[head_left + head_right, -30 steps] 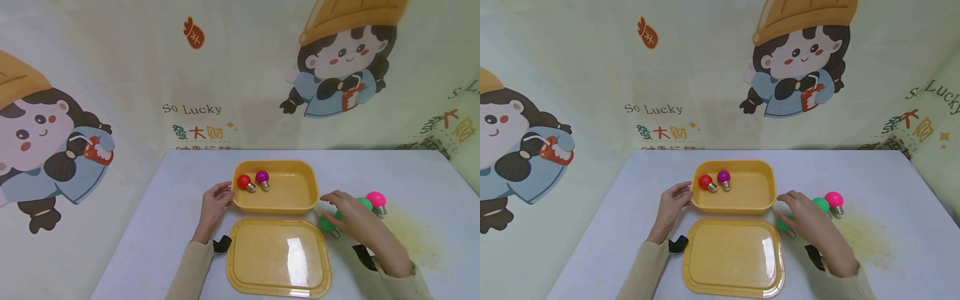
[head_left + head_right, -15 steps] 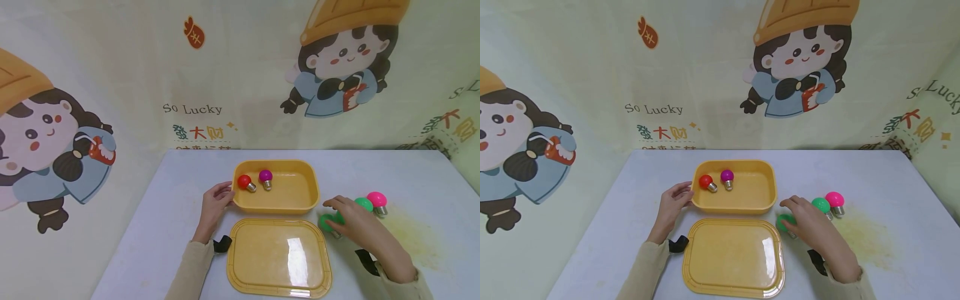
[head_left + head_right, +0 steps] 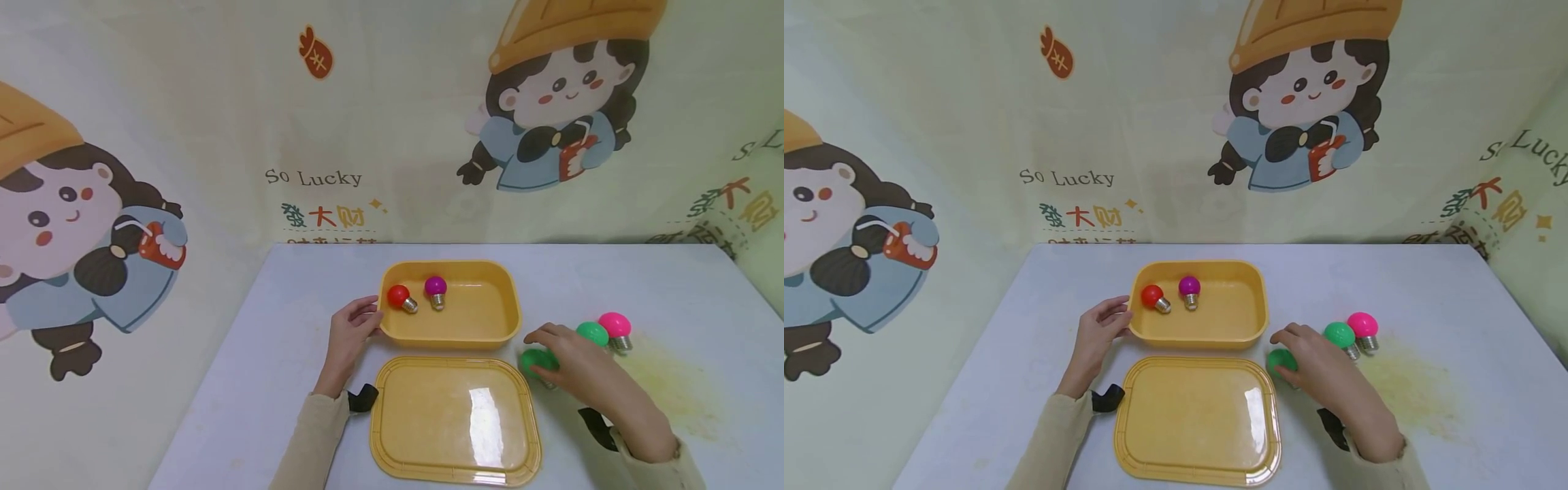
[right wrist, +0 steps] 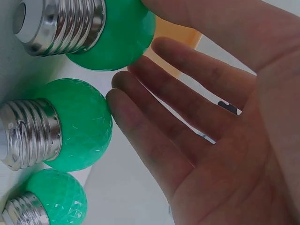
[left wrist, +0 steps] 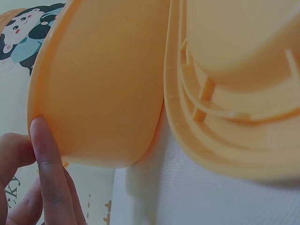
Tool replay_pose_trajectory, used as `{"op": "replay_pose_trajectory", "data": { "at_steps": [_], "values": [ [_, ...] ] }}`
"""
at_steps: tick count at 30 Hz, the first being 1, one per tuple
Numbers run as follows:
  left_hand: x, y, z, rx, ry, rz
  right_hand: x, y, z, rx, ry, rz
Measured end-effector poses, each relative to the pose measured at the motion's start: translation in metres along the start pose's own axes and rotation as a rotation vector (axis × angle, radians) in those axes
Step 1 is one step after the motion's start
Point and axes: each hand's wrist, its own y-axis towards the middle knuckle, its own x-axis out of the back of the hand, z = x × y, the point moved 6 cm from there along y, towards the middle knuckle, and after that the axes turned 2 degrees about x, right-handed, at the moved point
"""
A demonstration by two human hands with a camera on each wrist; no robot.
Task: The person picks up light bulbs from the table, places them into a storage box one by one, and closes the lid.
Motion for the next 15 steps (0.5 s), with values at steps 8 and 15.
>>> {"op": "replay_pose_trajectory", "data": {
  "at_steps": [8,15],
  "values": [
    [-0.0001,0.0001,-0.0005,-0.027,-0.044,0.006,-0.0044,0.0006,0.0019,0.029,0.006,-0.010],
    [0.0000,-0.0003,0.0002,-0.036,-0.030,0.000,-0.0084,0.0003,0.0024,0.010,-0.010,0.005]
  ]
}}
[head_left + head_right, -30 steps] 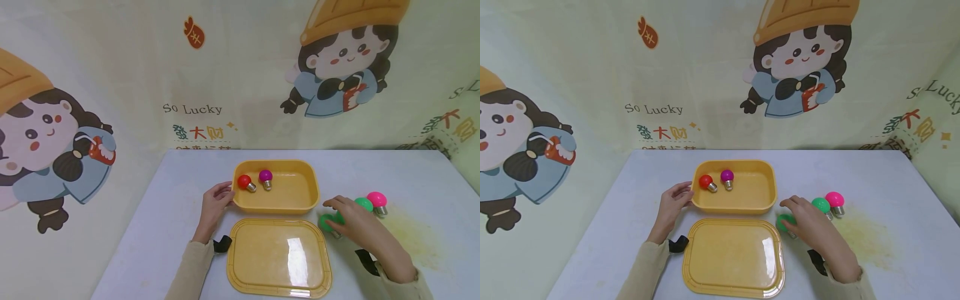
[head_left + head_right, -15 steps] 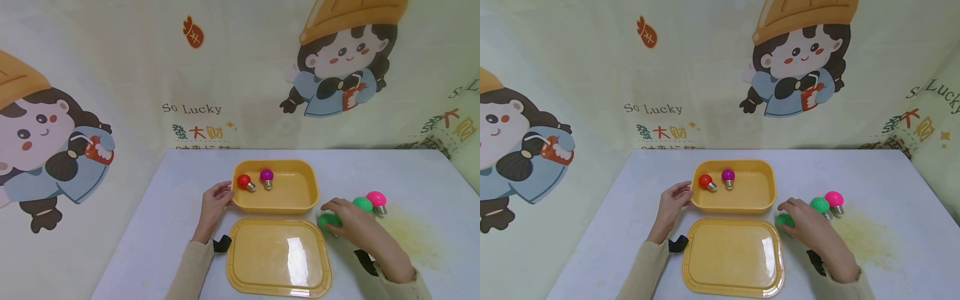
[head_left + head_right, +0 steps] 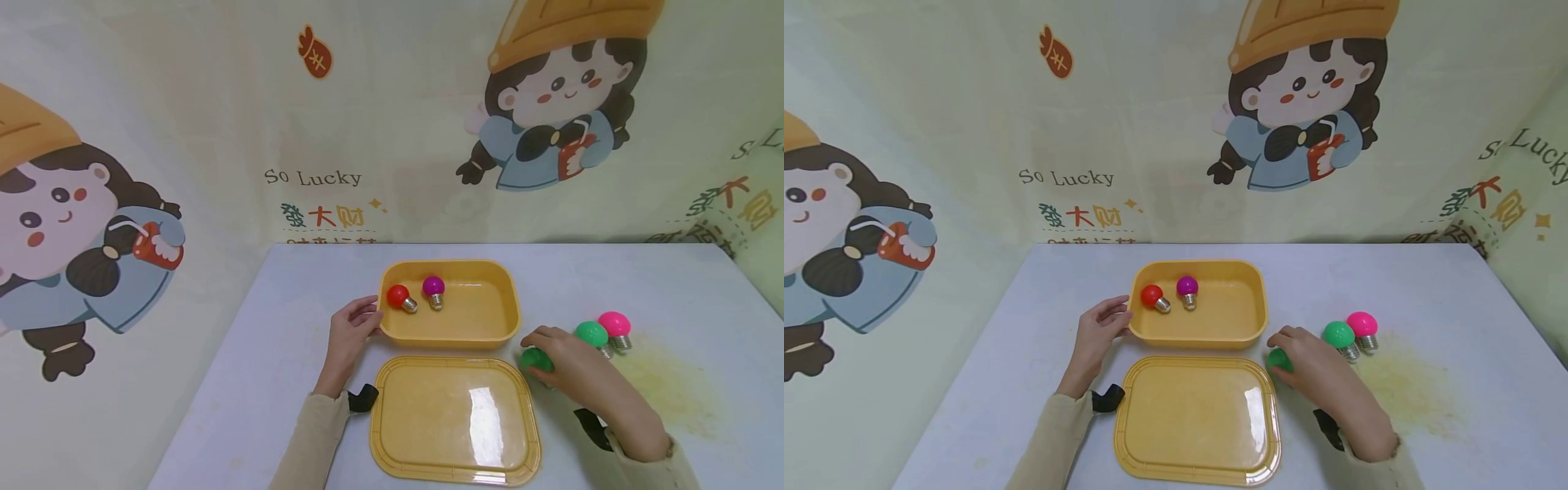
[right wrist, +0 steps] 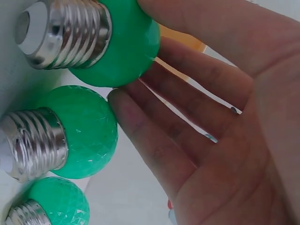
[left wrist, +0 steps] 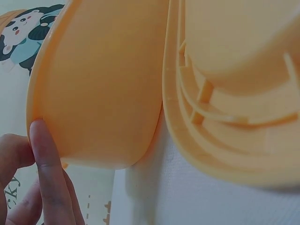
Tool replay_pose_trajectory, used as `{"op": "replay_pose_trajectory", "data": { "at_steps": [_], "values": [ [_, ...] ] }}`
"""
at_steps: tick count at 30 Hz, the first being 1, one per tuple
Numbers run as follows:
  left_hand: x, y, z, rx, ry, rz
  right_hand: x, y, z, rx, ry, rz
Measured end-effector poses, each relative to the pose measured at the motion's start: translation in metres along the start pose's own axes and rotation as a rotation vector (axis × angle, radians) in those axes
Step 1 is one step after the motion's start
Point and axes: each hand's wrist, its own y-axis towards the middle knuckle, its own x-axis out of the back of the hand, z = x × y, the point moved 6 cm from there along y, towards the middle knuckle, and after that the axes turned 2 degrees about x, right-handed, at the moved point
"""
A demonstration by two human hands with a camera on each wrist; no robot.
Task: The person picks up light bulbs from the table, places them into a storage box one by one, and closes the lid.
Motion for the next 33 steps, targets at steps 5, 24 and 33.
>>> {"op": "replay_pose_trajectory", "data": {
  "at_steps": [5,24,33],
  "values": [
    [0.001,0.000,-0.001,0.015,0.027,-0.015,-0.002,0.001,0.000,-0.012,0.000,0.023],
    [0.001,-0.001,-0.001,0.026,0.022,-0.006,0.002,0.003,0.004,0.054,0.033,-0.049],
    [0.001,0.000,-0.002,0.012,0.014,-0.005,0.011,0.003,0.007,0.061,0.042,-0.072]
  ]
}}
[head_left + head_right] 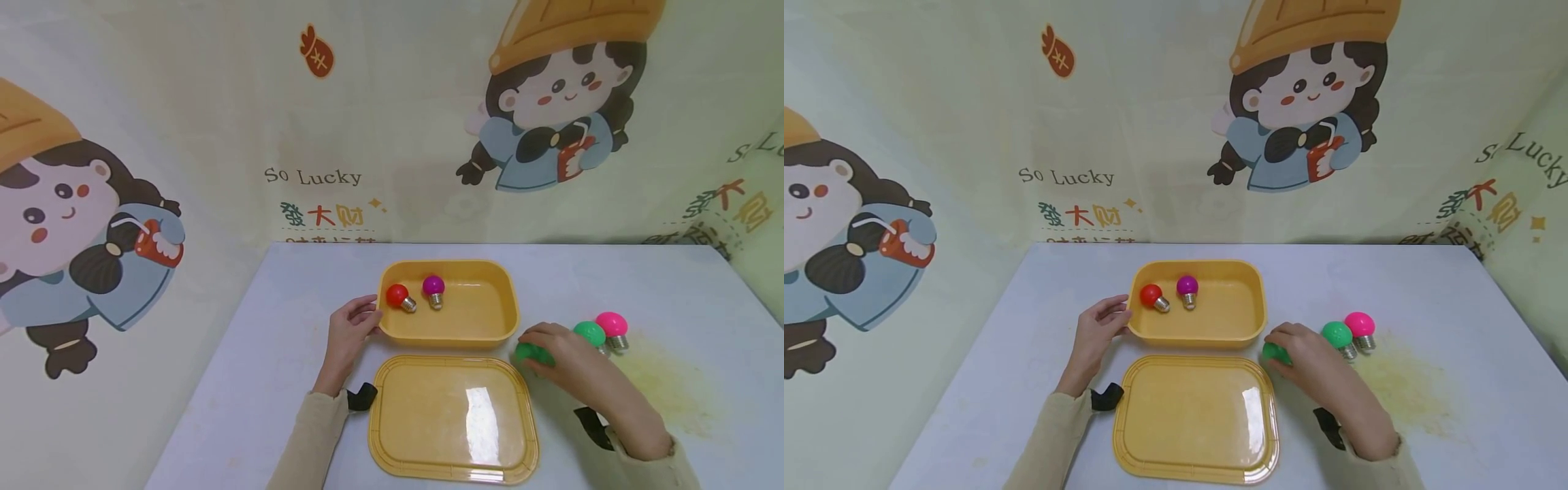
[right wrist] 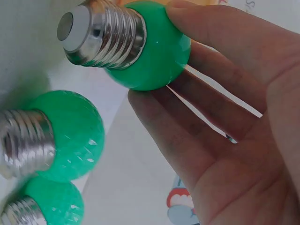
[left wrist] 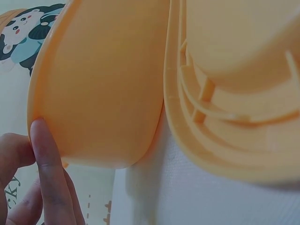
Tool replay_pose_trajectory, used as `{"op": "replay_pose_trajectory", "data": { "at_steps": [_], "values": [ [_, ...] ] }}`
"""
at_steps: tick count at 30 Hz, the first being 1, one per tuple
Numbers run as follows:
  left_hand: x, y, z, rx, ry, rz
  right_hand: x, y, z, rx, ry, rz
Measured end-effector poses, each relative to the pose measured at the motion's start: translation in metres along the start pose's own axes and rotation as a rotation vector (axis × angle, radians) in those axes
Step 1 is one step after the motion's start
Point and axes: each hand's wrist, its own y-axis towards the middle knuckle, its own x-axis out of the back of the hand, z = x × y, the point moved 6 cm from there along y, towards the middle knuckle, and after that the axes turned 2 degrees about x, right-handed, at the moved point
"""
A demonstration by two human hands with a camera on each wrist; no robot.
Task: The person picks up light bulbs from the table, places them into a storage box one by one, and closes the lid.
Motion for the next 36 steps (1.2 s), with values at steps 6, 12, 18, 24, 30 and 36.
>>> {"op": "replay_pose_trajectory", "data": {
  "at_steps": [6,12,18,24,30,36],
  "values": [
    [0.001,0.002,0.001,0.029,0.001,0.002,0.009,0.000,0.003,0.005,-0.015,-0.043],
    [0.001,0.002,0.001,0.031,0.005,0.012,0.014,0.001,0.006,0.043,-0.031,-0.097],
    [0.002,0.000,0.003,0.018,0.001,-0.004,0.020,0.003,0.010,0.075,-0.050,-0.152],
    [-0.001,-0.001,0.002,0.006,-0.004,0.004,0.026,0.002,0.014,0.092,-0.053,-0.191],
    [-0.002,-0.001,0.000,-0.006,-0.029,0.007,0.032,0.004,0.019,0.128,-0.043,-0.219],
    [0.001,0.000,0.001,0.002,-0.003,0.004,0.036,0.012,0.023,0.097,-0.020,-0.199]
  ]
}}
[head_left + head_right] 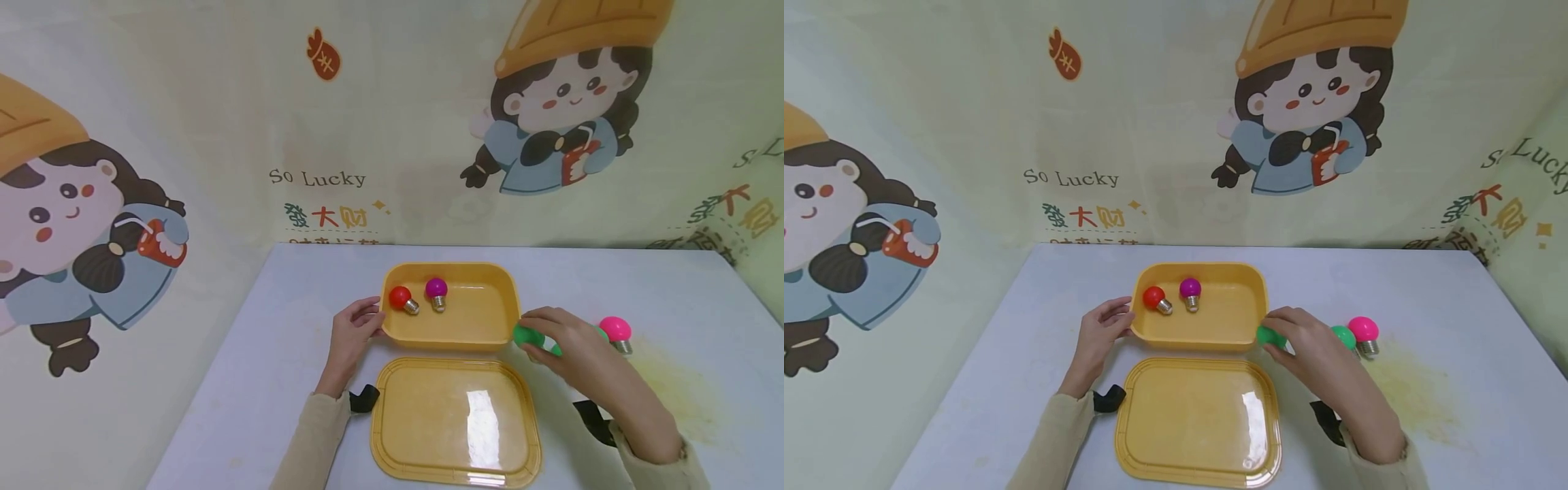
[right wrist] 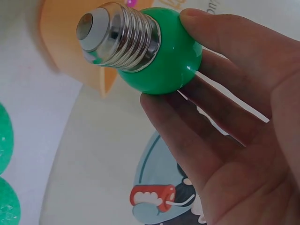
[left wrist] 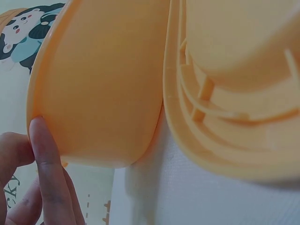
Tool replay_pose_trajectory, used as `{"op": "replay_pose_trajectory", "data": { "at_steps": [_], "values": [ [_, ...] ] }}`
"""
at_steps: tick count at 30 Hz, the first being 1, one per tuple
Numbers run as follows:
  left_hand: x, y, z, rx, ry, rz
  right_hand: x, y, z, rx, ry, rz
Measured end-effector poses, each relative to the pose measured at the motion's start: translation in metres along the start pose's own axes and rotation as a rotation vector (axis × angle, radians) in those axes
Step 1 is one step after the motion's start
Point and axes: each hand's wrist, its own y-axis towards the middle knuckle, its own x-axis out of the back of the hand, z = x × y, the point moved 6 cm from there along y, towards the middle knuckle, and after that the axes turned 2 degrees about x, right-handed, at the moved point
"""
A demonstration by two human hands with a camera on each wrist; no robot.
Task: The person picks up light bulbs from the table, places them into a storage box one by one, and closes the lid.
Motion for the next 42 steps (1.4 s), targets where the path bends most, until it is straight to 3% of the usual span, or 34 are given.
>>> {"op": "replay_pose_trajectory", "data": {
  "at_steps": [5,17,42],
  "values": [
    [0.000,-0.001,-0.003,0.004,0.005,-0.001,0.003,0.006,0.003,-0.012,-0.004,-0.013],
    [-0.001,0.000,0.000,-0.002,-0.002,-0.010,0.001,0.019,0.002,-0.102,0.026,0.052],
    [0.000,0.001,0.001,0.012,0.002,-0.001,-0.022,0.046,0.001,-0.045,0.080,0.036]
  ]
}}
